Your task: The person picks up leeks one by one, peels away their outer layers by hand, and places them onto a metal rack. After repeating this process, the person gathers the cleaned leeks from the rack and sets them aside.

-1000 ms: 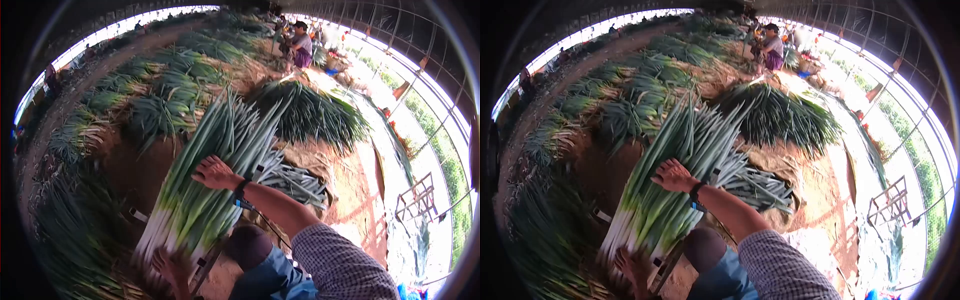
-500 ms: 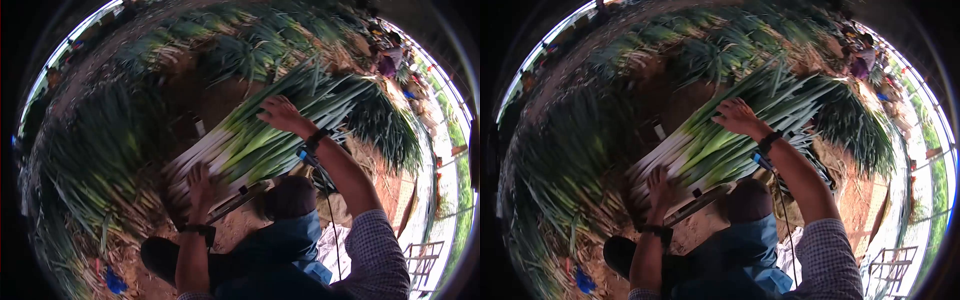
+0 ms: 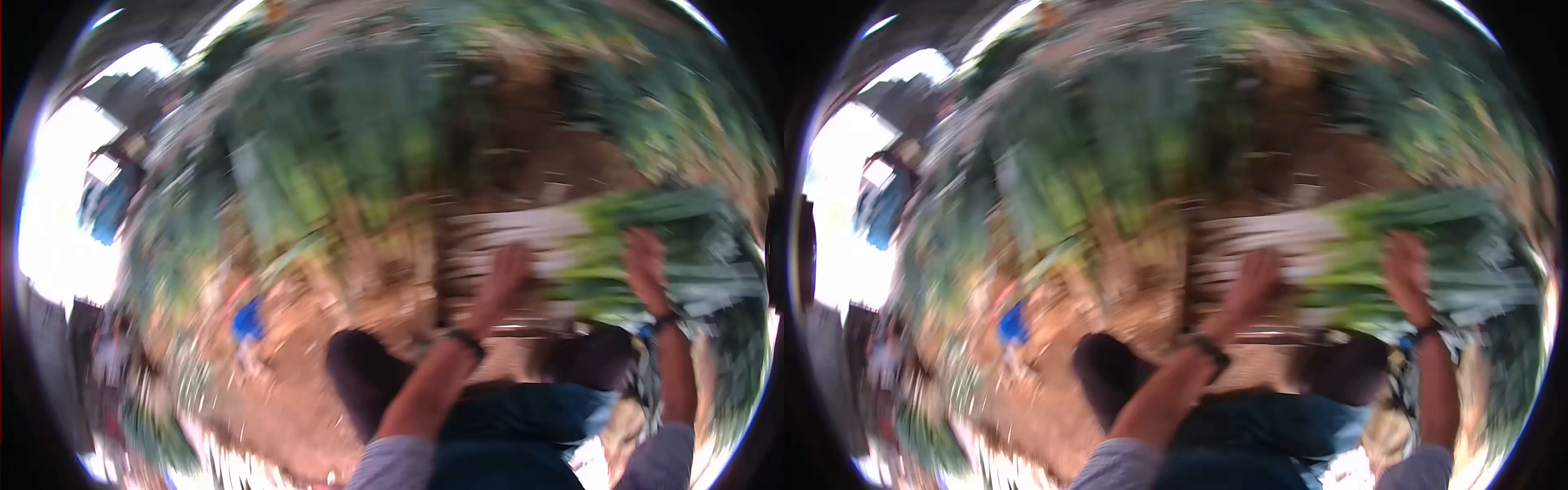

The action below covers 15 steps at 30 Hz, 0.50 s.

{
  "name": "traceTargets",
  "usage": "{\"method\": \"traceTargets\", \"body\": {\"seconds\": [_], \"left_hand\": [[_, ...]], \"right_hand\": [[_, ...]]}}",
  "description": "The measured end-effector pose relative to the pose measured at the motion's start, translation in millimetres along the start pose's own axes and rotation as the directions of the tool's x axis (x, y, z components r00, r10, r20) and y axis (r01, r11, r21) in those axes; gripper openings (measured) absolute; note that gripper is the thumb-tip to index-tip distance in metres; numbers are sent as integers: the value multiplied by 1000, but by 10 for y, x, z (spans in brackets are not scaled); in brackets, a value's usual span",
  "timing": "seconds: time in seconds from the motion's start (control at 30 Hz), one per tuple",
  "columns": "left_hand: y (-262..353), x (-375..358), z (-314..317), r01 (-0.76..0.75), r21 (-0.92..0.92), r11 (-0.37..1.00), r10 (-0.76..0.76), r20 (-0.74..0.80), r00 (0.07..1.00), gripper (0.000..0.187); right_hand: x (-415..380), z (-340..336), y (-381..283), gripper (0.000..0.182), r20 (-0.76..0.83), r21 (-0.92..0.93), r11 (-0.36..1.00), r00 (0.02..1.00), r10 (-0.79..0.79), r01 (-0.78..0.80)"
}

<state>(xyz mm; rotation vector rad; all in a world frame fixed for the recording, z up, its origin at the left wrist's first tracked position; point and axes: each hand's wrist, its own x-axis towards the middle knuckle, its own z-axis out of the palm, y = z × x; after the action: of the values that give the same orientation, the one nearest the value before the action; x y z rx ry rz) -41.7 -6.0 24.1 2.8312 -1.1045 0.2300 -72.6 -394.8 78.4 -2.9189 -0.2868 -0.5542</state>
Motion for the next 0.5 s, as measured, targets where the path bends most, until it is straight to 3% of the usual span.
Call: {"method": "traceTargets", "body": {"seconds": [0.03, 0.07, 0.1, 0.2, 0.23, 0.27, 0.3, 0.37, 0.4, 0.43, 0.47, 0.5], "left_hand": [[39, -46, -148, 95, -216, 972, -120, -106, 987, 67], [-7, -163, -484, 193, -282, 940, -216, -51, 975, 65], [-23, -195, -747, 248, -366, 897, -271, -14, 962, 64], [-543, -668, -1128, 246, -311, 918, -290, -104, 951, 59], [-831, -835, -1554, 361, -394, 845, -389, 9, 921, 53], [-1067, -1141, -1998, 476, -474, 741, -467, 148, 872, 47], [-1359, -1472, -2019, 469, -460, 754, -528, 0, 850, 40], [-2076, -2346, -1820, 434, -263, 862, -505, -370, 780, 36], [-2004, -2714, -2316, 623, -492, 607, -767, -160, 621, 38], [-2277, -3254, -1973, 602, -503, 620, -780, -315, 540, 37], [-2188, -3668, -2122, 700, -553, 451, -883, -163, 440, 38], [-2460, -4400, -1428, 761, -381, 526, -848, -310, 431, 40]], "right_hand": [[-26, 207, 189, 39, 12, -139, 989, 998, -54, 56], [79, -21, -98, 35, 30, -280, 959, 999, -40, 47], [144, -134, -151, 33, 78, -193, 980, 996, -34, 48], [227, -182, -195, 31, 181, -94, 995, 983, 32, -15], [298, -256, -186, 31, 244, -62, 997, 968, 62, -48], [338, -364, -205, 31, 202, -18, 1000, 979, -10, 14], [333, -397, -185, 31, 55, 28, 1000, 998, 7, -9], [237, -387, -24, 31, -218, 128, 992, 975, 47, -19], [243, -435, 27, 30, -309, 203, 978, 945, 105, -42], [197, -556, -23, 30, -204, 481, 865, 941, 271, -145], [141, -752, -64, 30, -53, 708, 663, 917, 395, -244], [129, -949, -98, 30, 126, 859, 391, 877, 463, -329]]}}
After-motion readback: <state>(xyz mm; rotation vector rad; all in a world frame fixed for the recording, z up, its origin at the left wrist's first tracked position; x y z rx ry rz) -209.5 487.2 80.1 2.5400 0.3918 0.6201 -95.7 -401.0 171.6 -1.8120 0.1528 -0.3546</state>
